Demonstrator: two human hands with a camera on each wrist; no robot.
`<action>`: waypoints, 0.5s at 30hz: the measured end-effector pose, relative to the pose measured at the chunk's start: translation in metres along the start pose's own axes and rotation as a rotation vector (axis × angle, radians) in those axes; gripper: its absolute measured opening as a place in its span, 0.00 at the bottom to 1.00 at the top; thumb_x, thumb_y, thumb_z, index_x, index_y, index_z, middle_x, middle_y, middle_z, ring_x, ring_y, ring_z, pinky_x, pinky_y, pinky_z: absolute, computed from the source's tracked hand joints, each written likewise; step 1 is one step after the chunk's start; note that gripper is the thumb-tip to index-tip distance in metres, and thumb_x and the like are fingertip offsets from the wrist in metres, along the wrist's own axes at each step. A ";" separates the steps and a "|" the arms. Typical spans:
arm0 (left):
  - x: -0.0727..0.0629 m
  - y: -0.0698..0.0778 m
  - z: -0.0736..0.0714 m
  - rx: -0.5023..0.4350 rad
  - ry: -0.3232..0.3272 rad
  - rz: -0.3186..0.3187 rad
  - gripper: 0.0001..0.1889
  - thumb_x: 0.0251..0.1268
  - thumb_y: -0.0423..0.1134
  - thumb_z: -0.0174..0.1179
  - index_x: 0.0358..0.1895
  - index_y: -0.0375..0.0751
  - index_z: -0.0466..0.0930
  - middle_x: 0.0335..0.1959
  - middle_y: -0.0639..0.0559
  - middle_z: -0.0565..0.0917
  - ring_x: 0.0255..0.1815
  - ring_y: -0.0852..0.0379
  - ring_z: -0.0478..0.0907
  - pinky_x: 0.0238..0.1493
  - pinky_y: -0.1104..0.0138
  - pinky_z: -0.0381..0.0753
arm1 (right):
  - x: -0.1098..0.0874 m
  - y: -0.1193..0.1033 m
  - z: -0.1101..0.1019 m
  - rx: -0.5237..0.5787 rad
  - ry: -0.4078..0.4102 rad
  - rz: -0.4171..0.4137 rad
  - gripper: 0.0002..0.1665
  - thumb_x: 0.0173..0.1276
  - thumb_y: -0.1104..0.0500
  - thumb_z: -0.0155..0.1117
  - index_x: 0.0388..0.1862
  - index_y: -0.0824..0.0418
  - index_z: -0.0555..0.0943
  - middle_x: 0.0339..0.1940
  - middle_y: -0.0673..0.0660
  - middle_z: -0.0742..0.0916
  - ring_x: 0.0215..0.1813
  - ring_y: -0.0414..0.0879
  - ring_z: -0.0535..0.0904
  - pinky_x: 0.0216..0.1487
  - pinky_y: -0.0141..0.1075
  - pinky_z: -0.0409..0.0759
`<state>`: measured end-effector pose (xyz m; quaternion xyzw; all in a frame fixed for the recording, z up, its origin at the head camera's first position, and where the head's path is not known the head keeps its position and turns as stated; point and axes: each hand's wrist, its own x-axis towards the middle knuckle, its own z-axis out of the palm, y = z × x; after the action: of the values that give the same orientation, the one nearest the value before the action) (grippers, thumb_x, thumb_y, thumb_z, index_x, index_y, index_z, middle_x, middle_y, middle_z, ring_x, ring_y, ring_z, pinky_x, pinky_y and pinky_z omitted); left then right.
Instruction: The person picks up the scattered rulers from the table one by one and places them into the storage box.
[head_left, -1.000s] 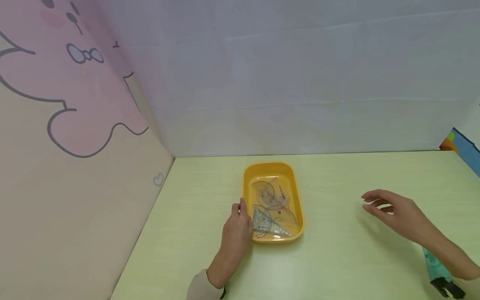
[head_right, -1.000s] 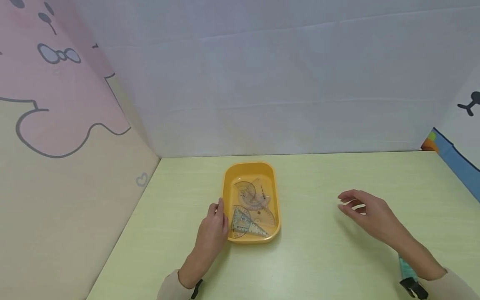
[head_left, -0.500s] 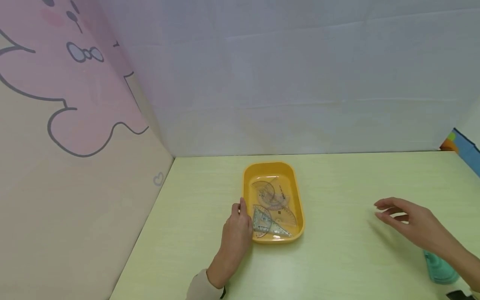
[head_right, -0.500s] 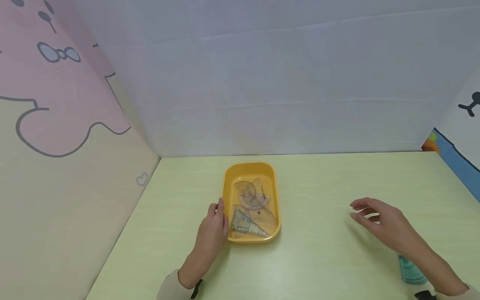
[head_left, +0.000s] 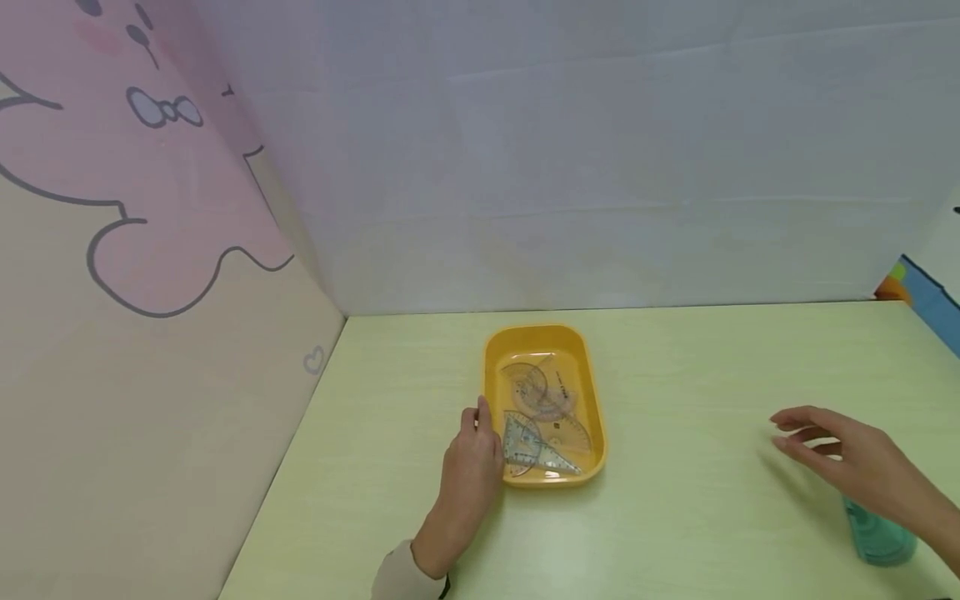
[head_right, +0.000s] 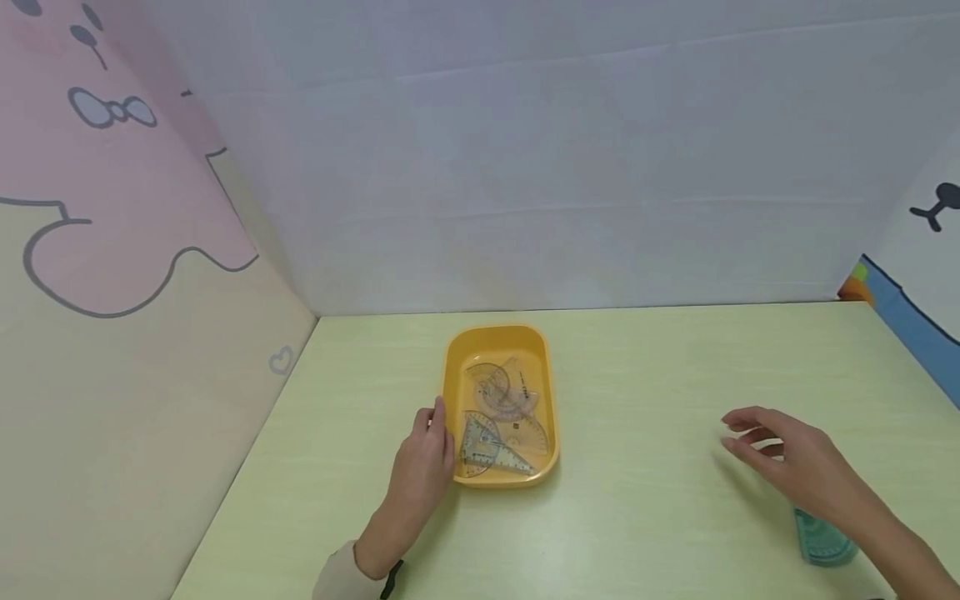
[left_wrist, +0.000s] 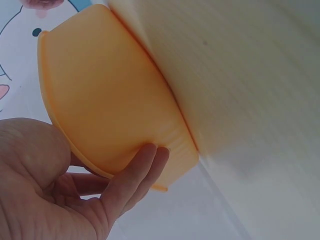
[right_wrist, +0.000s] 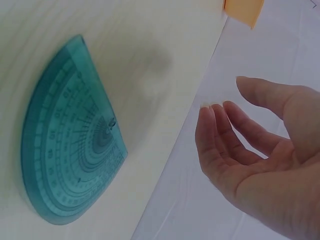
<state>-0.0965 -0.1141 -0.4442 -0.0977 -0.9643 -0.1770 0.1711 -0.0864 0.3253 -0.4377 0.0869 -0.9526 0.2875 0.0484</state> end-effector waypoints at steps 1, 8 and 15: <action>0.000 0.000 0.000 -0.001 -0.001 0.001 0.25 0.66 0.25 0.64 0.65 0.18 0.73 0.47 0.32 0.80 0.21 0.55 0.77 0.22 0.68 0.81 | -0.001 0.001 -0.001 -0.007 -0.004 0.006 0.16 0.69 0.61 0.72 0.51 0.68 0.83 0.46 0.66 0.87 0.35 0.23 0.76 0.31 0.28 0.81; 0.000 0.001 -0.001 -0.010 -0.013 -0.007 0.25 0.67 0.25 0.64 0.65 0.18 0.73 0.47 0.32 0.79 0.21 0.56 0.76 0.22 0.68 0.81 | -0.009 0.010 -0.004 -0.039 -0.005 0.013 0.16 0.67 0.61 0.74 0.50 0.68 0.83 0.45 0.65 0.87 0.34 0.25 0.77 0.29 0.29 0.81; 0.001 0.002 -0.002 -0.020 -0.031 -0.027 0.25 0.68 0.26 0.64 0.66 0.19 0.72 0.49 0.32 0.79 0.22 0.54 0.78 0.23 0.67 0.82 | -0.012 0.015 -0.008 -0.075 -0.036 0.062 0.18 0.69 0.59 0.73 0.50 0.70 0.83 0.45 0.67 0.87 0.32 0.27 0.77 0.29 0.30 0.80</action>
<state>-0.0964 -0.1132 -0.4420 -0.0890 -0.9663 -0.1872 0.1526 -0.0772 0.3441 -0.4407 0.0608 -0.9656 0.2514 0.0258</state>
